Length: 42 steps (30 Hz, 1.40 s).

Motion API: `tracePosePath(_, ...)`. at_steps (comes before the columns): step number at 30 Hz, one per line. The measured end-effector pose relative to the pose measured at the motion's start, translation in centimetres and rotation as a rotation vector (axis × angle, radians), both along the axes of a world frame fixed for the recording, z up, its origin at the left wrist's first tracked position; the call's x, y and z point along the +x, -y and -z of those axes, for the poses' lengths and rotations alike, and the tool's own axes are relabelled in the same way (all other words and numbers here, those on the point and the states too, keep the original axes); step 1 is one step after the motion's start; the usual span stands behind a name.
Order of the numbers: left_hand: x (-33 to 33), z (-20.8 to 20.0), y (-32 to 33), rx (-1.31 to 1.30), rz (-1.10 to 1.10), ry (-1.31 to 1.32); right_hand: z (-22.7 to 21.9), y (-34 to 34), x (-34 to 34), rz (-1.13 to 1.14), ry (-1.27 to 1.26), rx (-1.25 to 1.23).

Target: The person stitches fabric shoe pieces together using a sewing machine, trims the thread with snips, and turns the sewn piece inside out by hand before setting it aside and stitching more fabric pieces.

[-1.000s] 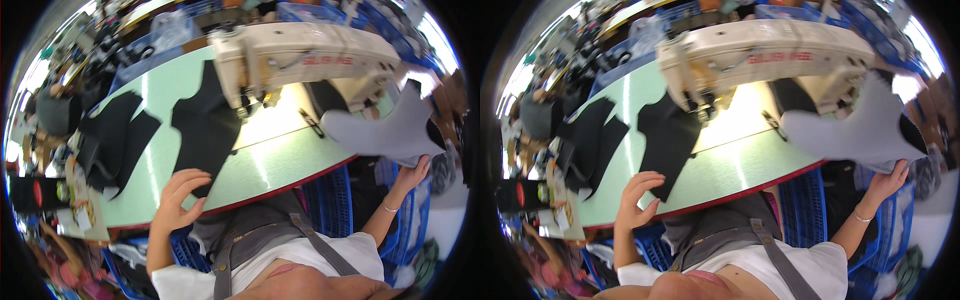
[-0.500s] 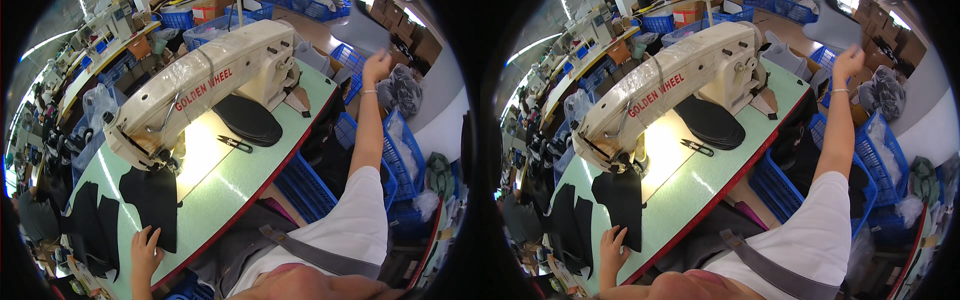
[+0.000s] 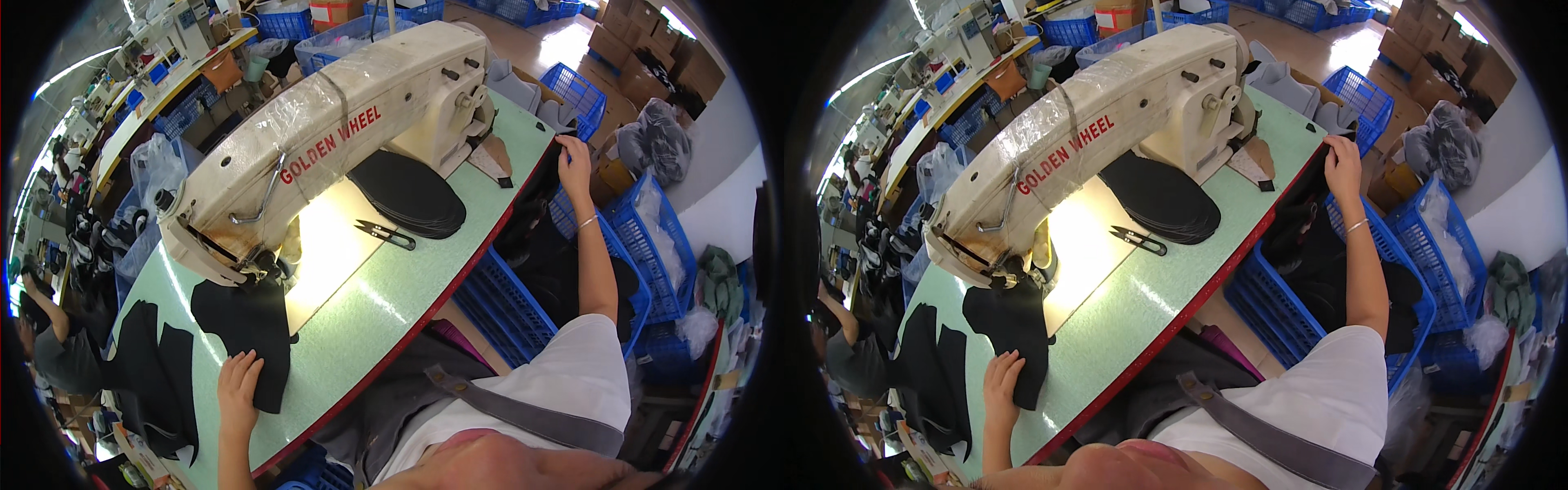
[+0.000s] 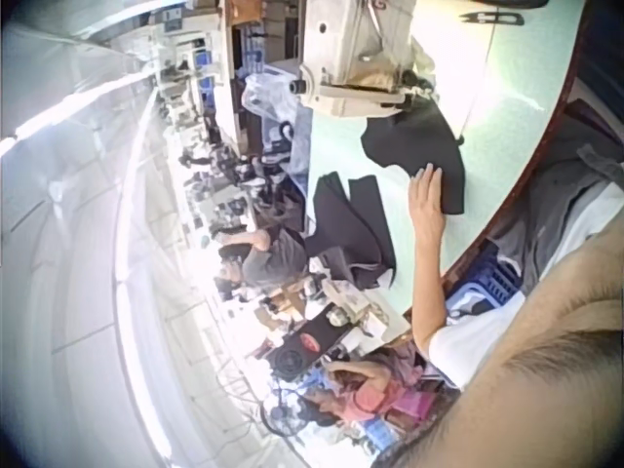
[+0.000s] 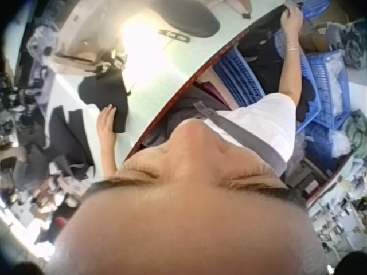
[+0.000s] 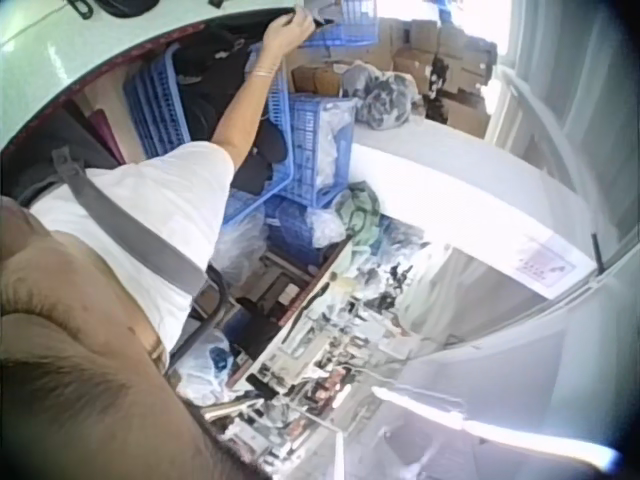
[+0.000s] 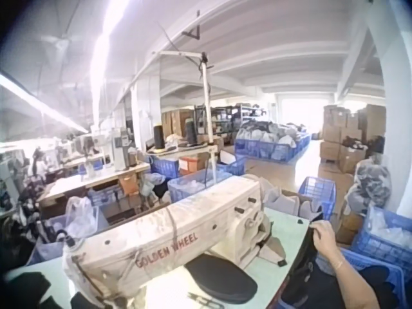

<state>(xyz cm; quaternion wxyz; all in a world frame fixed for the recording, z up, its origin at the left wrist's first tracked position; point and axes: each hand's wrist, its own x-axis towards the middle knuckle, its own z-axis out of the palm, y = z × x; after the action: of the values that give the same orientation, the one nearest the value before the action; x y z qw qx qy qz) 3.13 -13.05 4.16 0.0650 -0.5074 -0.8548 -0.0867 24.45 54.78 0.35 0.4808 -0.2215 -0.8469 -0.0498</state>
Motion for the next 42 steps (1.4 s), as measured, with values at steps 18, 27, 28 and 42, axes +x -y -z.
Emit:
tracePosePath(18,-2.7,-1.8,-4.6,-0.063,-0.001,-0.176,-5.0,27.3,-22.9,-1.152,0.703,0.392)
tracePosePath(27,-5.8,0.9,-5.9,0.041,0.151,0.035,-1.7,27.0,-30.2,-1.041,0.957,0.121)
tracePosePath(28,-5.9,0.8,-6.4,0.011,0.101,0.106,-1.7,26.8,-29.9,-1.097,0.939,0.104)
tracePosePath(42,-5.1,1.1,-9.2,0.035,0.139,-0.202,-1.0,27.6,-29.5,-1.472,0.103,1.772)
